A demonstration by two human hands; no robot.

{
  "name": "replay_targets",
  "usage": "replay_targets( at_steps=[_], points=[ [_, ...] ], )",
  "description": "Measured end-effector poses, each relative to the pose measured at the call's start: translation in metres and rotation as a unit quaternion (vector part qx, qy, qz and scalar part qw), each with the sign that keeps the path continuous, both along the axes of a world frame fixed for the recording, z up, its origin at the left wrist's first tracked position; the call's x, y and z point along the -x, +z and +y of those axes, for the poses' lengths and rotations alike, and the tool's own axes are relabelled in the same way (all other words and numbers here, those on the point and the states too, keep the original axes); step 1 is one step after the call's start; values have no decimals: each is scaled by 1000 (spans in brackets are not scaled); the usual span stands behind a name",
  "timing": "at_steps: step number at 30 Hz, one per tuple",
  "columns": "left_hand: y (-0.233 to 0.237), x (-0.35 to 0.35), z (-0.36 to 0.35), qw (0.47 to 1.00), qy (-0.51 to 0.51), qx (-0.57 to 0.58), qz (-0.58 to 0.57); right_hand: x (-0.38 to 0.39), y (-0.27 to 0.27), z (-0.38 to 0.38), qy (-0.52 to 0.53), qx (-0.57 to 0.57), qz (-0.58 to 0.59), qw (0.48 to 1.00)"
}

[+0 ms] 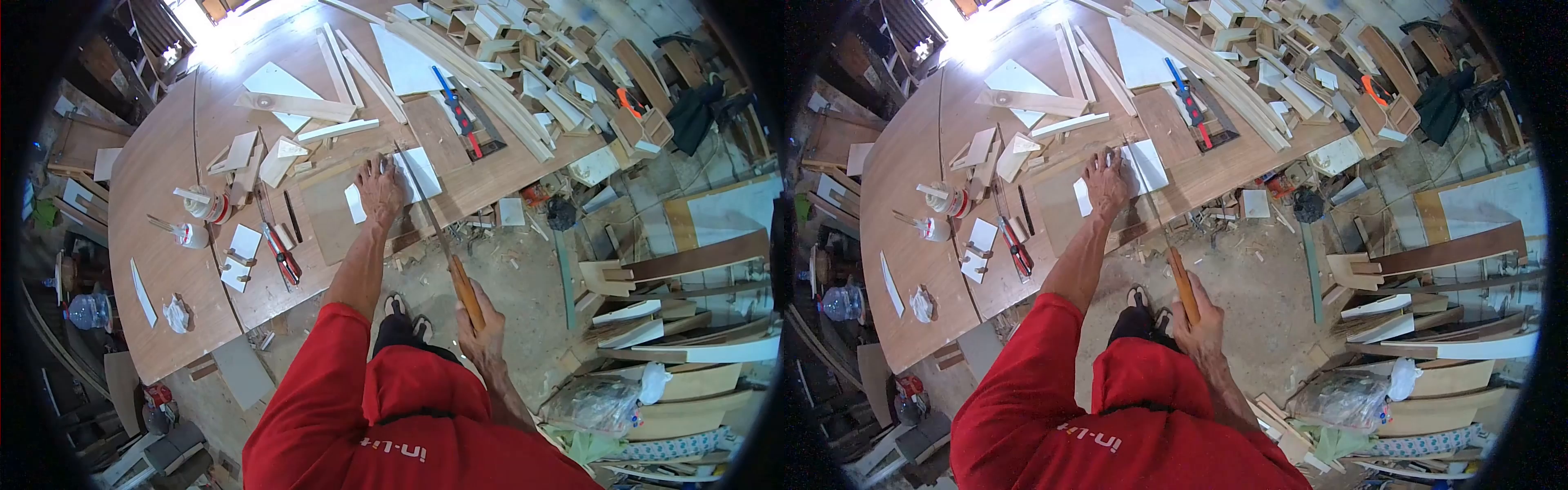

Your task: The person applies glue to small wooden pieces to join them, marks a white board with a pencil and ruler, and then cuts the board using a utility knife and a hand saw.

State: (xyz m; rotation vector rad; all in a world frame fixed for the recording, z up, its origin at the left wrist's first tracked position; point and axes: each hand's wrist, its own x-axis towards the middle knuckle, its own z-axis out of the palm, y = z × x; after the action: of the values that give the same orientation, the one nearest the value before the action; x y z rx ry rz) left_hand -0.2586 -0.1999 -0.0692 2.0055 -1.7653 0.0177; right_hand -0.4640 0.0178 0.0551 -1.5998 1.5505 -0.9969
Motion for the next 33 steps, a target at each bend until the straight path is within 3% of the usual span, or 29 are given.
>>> replay_targets(
  at_steps=[2,6,8,11,15,17,20,24,26,29,31,33],
  points=[
    [0,2,-1,1000,-2,-11,-6,-8,3,-18,5,-75,12,997],
    [-2,2,-2,1000,2,7,1,-3,-14,-8,3,-68,13,998],
    [-3,1,-5,1000,12,10,4,6,-21,11,1,27,-2,1000],
    [0,1,-3,1000,-5,10,1,-2,-9,-5,7,-60,6,998],
    [-2,0,-4,1000,-1,19,-7,-2,-14,-3,-1,-69,17,998],
    [-2,3,-5,1000,10,22,-2,6,-15,12,-5,38,-4,999],
    [3,4,-2,1000,5,20,21,3,-17,-3,-2,-51,8,999],
    [-3,-1,-6,1000,2,29,1,1,-11,-2,-4,-48,9,999],
    [-5,2,-5,999,5,33,10,9,-1,16,13,18,-1,1000],
    [0,4,0,997,12,73,-25,3,-2,-1,3,-56,7,998],
    [11,2,1,1000,-16,5,-4,2,-3,-4,2,-59,11,998],
    [11,1,-1,1000,-14,10,-10,3,-4,1,2,-65,16,998]
  ],
)
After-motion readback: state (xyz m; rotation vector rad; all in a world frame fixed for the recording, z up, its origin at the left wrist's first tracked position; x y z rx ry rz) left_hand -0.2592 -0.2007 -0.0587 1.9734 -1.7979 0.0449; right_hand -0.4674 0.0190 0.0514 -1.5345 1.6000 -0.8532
